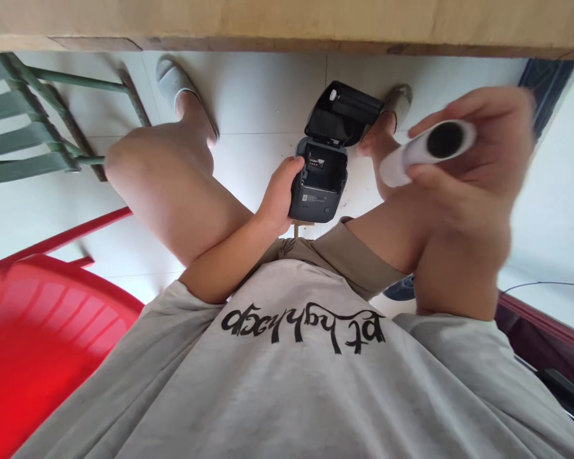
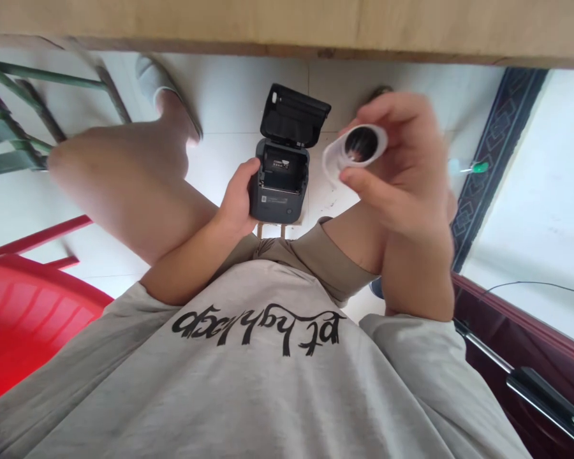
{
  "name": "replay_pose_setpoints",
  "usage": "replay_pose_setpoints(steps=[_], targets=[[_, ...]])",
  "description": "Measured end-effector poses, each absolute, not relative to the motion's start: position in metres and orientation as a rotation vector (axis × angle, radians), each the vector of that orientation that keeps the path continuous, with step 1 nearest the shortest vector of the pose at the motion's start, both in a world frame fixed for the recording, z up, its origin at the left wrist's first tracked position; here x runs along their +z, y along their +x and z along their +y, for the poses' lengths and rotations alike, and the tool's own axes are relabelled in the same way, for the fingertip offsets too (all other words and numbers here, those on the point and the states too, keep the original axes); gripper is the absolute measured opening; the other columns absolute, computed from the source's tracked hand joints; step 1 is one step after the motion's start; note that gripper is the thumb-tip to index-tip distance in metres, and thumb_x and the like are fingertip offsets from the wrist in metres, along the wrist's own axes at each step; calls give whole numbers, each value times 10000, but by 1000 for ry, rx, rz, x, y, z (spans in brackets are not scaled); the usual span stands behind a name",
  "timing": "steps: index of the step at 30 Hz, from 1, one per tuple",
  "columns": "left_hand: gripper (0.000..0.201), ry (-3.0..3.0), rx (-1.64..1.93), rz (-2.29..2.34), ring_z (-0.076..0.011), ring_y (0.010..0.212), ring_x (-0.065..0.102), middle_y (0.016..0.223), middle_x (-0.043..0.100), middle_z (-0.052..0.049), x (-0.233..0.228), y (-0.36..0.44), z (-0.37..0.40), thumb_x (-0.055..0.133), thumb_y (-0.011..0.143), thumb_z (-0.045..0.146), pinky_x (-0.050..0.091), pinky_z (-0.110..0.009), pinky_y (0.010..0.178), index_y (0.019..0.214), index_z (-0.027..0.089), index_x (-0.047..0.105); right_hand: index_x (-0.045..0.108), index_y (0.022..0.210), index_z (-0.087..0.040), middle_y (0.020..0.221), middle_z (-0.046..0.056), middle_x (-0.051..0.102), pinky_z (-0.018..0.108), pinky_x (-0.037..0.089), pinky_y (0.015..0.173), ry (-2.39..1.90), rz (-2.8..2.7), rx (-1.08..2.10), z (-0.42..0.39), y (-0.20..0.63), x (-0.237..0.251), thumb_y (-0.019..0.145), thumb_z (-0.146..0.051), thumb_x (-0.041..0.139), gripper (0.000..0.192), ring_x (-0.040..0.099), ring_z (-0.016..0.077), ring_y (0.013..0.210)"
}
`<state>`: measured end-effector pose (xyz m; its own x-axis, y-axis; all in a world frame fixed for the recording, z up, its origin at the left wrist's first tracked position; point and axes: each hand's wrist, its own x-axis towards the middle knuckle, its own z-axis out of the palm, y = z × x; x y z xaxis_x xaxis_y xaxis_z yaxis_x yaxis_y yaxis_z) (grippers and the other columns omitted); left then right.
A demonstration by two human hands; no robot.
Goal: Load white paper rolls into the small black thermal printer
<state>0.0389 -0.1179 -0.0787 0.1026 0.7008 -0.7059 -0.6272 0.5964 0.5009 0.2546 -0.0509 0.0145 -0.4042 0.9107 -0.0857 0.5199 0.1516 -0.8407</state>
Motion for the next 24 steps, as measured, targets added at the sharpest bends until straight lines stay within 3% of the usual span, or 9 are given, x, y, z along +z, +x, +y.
replay_pose_setpoints(steps=[2,6,10,15,20,24], targets=[[434,102,984,1109,-262,919,801,898,744,-20,-81,40,-118,652,975,694,655,-398,792,1033,264,639,551,1298,-328,1194,93,705,389,612,949,-1257,-1893,1221,-53,253,9,928,-711,758,571,713,200,1064],[445,120,978,1139,-253,946,792,916,745,-26,-82,41,-117,637,985,703,644,-389,810,1020,259,655,569,1276,-265,1267,111,678,409,612,982,-1372,-2031,1151,-59,244,-21,952,-785,639,617,677,216,1126],[516,117,999,1136,-257,988,789,919,753,-33,-82,41,-115,615,982,769,639,-381,810,1020,258,674,620,1301,-267,1310,110,663,414,607,982,-1586,-2256,1009,-64,235,-27,1022,-523,609,378,641,227,1173],[539,125,987,1133,-260,980,792,912,764,-41,-83,40,-115,621,967,794,635,-371,773,1010,261,690,650,1129,-245,1259,122,662,436,590,1042,-1570,-2390,869,-62,233,-24,988,-347,609,179,619,243,1211],[544,135,982,1132,-272,991,802,910,767,-38,-81,41,-116,595,976,797,650,-390,793,999,262,691,661,1184,-245,1294,122,665,444,605,1018,-1599,-2363,924,-61,239,-25,1008,-318,542,224,636,246,1198],[542,106,982,1107,-274,999,807,910,776,-38,-79,42,-116,614,976,783,658,-378,796,1011,248,699,629,1168,-246,1376,127,642,451,605,1071,-1530,-2309,917,-61,242,-30,977,-348,642,217,617,260,1320]])
